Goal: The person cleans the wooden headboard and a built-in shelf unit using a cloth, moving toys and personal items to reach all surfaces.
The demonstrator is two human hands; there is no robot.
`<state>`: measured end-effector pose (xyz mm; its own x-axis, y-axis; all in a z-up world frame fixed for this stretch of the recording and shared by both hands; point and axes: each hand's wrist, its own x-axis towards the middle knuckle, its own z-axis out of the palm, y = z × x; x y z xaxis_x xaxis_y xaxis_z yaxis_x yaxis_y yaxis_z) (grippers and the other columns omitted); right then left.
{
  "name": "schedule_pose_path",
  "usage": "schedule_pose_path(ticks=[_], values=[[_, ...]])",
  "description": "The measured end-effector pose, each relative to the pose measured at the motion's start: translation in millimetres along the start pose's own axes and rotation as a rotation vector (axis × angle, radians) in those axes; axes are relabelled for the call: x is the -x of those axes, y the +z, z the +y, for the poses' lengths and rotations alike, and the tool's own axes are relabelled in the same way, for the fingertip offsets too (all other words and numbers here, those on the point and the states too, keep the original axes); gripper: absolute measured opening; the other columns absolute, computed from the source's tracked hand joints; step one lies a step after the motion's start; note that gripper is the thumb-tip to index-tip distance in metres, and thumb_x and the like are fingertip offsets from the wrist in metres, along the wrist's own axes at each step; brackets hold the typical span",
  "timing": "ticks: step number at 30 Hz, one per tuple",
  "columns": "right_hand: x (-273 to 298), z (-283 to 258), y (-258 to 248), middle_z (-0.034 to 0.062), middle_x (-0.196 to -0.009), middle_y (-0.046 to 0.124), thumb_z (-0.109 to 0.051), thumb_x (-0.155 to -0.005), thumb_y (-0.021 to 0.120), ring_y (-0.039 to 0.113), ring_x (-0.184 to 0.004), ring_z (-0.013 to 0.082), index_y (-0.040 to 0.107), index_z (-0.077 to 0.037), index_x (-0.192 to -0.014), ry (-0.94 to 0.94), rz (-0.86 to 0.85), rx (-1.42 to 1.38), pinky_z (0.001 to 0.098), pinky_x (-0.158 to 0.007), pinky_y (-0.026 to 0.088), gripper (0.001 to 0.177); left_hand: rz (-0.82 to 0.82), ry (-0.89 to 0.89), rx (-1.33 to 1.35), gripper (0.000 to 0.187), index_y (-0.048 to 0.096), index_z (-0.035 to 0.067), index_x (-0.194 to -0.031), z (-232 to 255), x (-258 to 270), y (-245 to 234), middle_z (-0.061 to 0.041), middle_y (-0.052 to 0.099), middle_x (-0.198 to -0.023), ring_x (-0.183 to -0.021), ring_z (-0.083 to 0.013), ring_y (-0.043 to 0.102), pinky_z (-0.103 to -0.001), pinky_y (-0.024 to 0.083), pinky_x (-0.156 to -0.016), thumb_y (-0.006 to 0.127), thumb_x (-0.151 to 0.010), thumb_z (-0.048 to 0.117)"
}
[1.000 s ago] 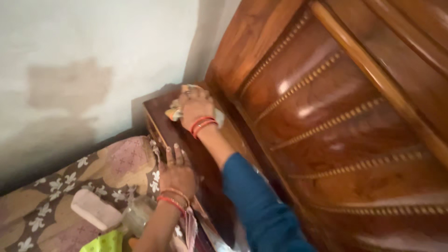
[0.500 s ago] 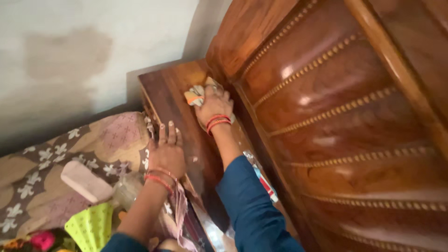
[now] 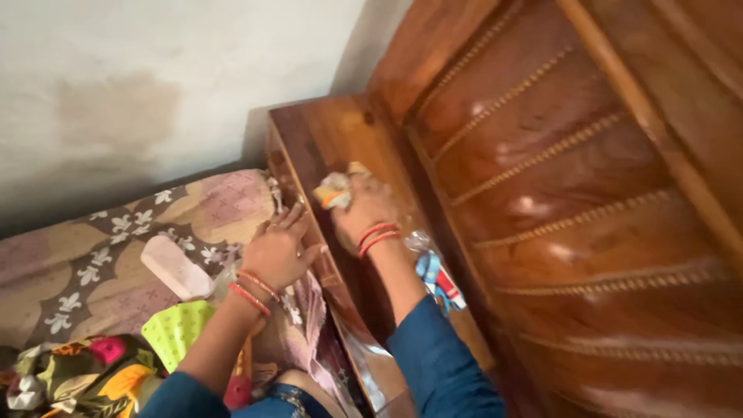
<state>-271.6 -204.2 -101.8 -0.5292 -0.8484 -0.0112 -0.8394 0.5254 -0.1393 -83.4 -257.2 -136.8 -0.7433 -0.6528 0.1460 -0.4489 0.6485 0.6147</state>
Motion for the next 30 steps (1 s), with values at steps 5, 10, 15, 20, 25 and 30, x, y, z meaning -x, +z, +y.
schedule_pose_path(ticks=[5, 10, 15, 20, 25, 30], values=[[-26.0, -75.1, 31.3, 0.0162, -0.143, 0.053, -0.043, -0.06, 0.086, 0.042, -0.132, 0.0393, 0.056, -0.015, -0.135, -0.169, 0.05, 0.037, 0.0583, -0.098, 0.041, 0.085, 0.452, -0.155, 0.161, 0.026, 0.074, 0.01, -0.112, -35.6, 19.5, -2.2, -0.017, 0.072, -0.098, -0.093, -0.0381, 0.069, -0.046, 0.054, -0.083, 0.076, -0.092, 0.026], [-123.9, -105.1, 47.9, 0.0122, -0.14, 0.054, -0.037, -0.066, 0.086, 0.043, -0.133, 0.0367, 0.057, -0.015, -0.131, -0.173, 0.129, 0.034, 0.0572, -0.101, 0.041, 0.075, 0.517, -0.169, 0.147, 0.024, 0.074, 0.011, -0.109, -70.5, 17.2, 5.0, -0.017, 0.072, -0.095, -0.09, -0.0383, 0.068, -0.047, 0.054, -0.082, 0.074, -0.086, 0.018], [-159.7, -120.0, 51.7, 0.0121, -0.137, 0.056, -0.04, -0.071, 0.085, 0.045, -0.133, 0.0366, 0.057, -0.018, -0.131, -0.108, 0.104, 0.045, 0.0567, -0.1, 0.043, 0.07, 0.453, -0.16, 0.159, 0.027, 0.074, 0.01, -0.111, -76.5, 18.1, 2.3, -0.016, 0.072, -0.095, -0.09, -0.0378, 0.067, -0.046, 0.054, -0.084, 0.072, -0.084, 0.015], [-131.2, -106.8, 54.4, 0.0134, -0.138, 0.055, -0.038, -0.063, 0.087, 0.044, -0.134, 0.0371, 0.059, -0.015, -0.126, -0.179, 0.212, 0.044, 0.0561, -0.099, 0.044, 0.073, 0.43, -0.126, 0.191, 0.021, 0.073, 0.011, -0.107, -52.7, 39.8, -1.2, -0.013, 0.074, -0.096, -0.092, -0.0354, 0.068, -0.045, 0.054, -0.088, 0.071, -0.086, 0.015], [-64.0, -80.2, 51.2, 0.0139, -0.136, 0.057, -0.04, -0.07, 0.085, 0.044, -0.135, 0.0369, 0.059, -0.014, -0.124, -0.156, 0.106, 0.03, 0.056, -0.1, 0.044, 0.066, 0.423, -0.074, 0.13, 0.027, 0.074, 0.012, -0.108, -20.6, 64.2, -0.4, -0.013, 0.074, -0.095, -0.096, -0.0372, 0.068, -0.046, 0.053, -0.088, 0.071, -0.083, 0.02], [25.0, -45.4, 43.6, 0.0128, -0.133, 0.06, -0.037, -0.064, 0.085, 0.046, -0.133, 0.0364, 0.062, -0.014, -0.117, -0.195, 0.132, 0.045, 0.055, -0.097, 0.044, 0.063, 0.384, -0.082, 0.13, 0.025, 0.076, 0.014, -0.108, 20.6, 92.9, 3.1, -0.013, 0.074, -0.093, -0.091, -0.0367, 0.069, -0.046, 0.053, -0.086, 0.07, -0.086, 0.023]])
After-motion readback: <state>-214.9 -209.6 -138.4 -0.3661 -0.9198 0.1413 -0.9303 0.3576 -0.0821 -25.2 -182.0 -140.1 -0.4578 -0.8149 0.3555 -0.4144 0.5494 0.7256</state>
